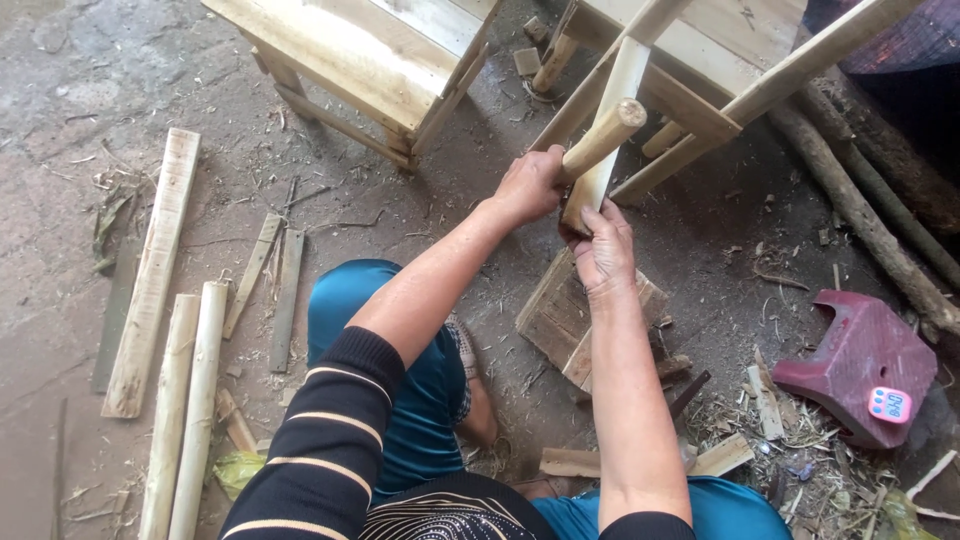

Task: The person sits on the floor of a bamboo furniture workshop and assembles a small bamboo stool. They fit cylindrical bamboo rungs and flat bamboo slats into the joints of the stool frame, pressing pieces into place by hand and driving them tight with a hammer, working on several joints one at a time.

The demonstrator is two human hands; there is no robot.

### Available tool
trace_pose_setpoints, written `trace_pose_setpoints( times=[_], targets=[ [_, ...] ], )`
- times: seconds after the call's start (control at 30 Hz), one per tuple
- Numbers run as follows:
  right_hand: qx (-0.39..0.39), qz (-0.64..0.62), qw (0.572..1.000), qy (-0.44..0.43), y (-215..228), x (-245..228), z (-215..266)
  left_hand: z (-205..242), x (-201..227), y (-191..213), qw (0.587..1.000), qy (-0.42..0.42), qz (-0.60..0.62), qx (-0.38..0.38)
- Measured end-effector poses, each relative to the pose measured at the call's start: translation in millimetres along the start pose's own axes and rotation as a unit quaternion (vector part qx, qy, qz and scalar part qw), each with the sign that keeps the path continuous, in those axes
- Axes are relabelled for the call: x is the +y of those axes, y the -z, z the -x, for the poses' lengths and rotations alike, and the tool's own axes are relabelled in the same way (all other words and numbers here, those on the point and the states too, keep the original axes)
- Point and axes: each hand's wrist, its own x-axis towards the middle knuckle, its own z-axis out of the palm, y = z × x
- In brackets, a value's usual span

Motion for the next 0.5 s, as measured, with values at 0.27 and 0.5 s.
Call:
trace_pose_setpoints(
  times=[0.27, 0.5],
  targets=[
    [0.009, 0.007, 1.000, 0.004, 0, -10, 7, -12, -7, -20, 0.999, -0.020, -0.028, -0.013],
    [0.022, -0.002, 1.000, -0.001, -2, -12, 5, -16, -7, -30, 1.000, -0.015, -0.014, -0.002]
  ],
)
